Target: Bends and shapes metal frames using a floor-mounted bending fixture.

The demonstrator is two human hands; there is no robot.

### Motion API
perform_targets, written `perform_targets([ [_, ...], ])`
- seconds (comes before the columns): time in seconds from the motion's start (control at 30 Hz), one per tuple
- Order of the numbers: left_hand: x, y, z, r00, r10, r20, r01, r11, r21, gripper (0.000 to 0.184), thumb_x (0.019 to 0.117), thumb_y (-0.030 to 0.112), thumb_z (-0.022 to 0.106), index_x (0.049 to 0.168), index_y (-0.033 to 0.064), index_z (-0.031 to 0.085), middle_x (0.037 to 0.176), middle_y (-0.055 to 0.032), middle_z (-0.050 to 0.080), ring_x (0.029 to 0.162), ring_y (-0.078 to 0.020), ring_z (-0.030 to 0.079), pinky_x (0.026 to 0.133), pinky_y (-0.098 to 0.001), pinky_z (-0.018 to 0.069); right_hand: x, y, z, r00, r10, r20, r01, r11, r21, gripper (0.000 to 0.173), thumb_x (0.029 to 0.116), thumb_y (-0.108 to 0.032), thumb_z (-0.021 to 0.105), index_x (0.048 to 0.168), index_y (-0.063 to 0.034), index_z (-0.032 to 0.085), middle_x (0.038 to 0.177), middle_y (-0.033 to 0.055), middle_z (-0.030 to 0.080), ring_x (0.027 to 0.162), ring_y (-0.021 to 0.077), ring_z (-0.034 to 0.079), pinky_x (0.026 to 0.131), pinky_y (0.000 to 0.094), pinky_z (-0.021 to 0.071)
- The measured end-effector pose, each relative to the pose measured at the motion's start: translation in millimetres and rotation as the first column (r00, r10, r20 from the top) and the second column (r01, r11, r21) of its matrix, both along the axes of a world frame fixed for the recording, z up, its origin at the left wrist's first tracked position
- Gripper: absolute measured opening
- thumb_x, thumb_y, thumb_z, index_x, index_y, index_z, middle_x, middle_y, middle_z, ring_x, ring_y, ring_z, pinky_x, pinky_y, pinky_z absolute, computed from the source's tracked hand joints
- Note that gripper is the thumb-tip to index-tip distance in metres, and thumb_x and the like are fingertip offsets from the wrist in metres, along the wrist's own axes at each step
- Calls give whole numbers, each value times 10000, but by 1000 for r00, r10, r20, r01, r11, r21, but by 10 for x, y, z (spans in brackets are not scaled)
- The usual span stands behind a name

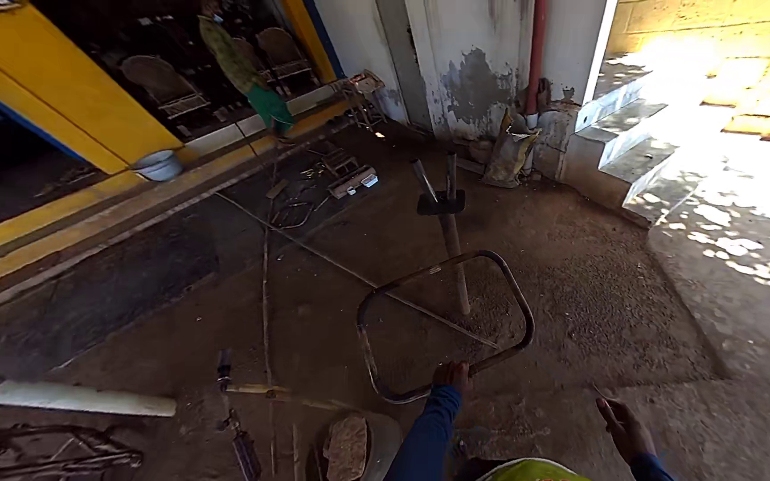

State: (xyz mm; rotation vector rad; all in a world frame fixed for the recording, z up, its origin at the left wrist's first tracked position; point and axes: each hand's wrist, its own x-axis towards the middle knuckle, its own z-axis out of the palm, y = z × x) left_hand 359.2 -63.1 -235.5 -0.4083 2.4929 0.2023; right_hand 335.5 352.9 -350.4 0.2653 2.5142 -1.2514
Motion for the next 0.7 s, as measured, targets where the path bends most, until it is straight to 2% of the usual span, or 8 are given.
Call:
perform_targets([
  [0.17,82,-273,12,999,42,-15,-42,999,-31,500,1025,487,482,1246,78,667,1229,-177,706,1167,-364,675,962,-599,531,230,-100,-236,980,135,146,-133,991,-23,657,949,-674,566,1237,-97,692,1003,142,750,805,305,738,742,561,606],
  [0.23,114,-327,-9,999,38,-19,-39,999,-34,466,1032,440,488,1260,72,661,1238,-183,698,1169,-371,671,959,-601,533,192,-246,-195,964,210,161,-214,977,7,615,950,-644,599,1234,-108,703,1026,135,758,851,302,745,804,570,599],
  [0.33,138,-321,35,1000,23,-11,-23,999,-24,418,1036,362,504,1302,70,640,1263,-195,687,1187,-378,662,963,-598,530,45,-566,89,921,372,117,-385,915,119,567,950,-618,614,1255,-149,710,1138,84,753,1020,270,731,947,569,564],
  [0.43,124,-250,63,1000,8,-11,-8,1000,-20,395,1038,322,510,1324,78,631,1270,-192,685,1194,-376,658,979,-590,524,-47,-1048,651,833,553,-20,-528,806,268,510,981,-573,583,1306,-193,683,1279,44,697,1113,259,696,948,556,562],
  [0.5,109,-186,37,1000,-13,-17,12,1000,-17,393,1038,315,514,1338,85,624,1270,-190,686,1195,-373,659,984,-588,523,-60,-1398,1020,720,666,-194,-570,728,381,465,1017,-496,558,1353,-189,658,1406,51,625,1272,251,618,1033,500,533],
  [0.57,99,-88,43,999,-49,-12,49,999,-24,389,1030,301,518,1340,88,614,1264,-188,686,1184,-366,665,975,-574,530,-136,-1725,1271,558,745,-366,-585,665,463,450,1002,-388,600,1385,-155,632,1449,87,593,1368,275,542,1131,466,462],
  [0.63,97,11,52,996,-92,-1,92,995,-33,382,1026,293,522,1337,89,610,1260,-189,683,1175,-369,666,966,-571,534,-270,-2022,1520,446,859,-251,-695,509,508,535,963,-303,663,1448,-107,551,1499,147,528,1430,336,455,1207,521,337],
  [0.7,107,135,69,992,-124,10,124,992,-36,390,1019,298,539,1355,108,600,1244,-185,690,1163,-367,671,967,-568,534,-392,-2250,1618,405,914,11,-790,344,507,499,929,-312,719,1355,-90,585,1389,173,589,1316,383,539,1108,603,405],
])
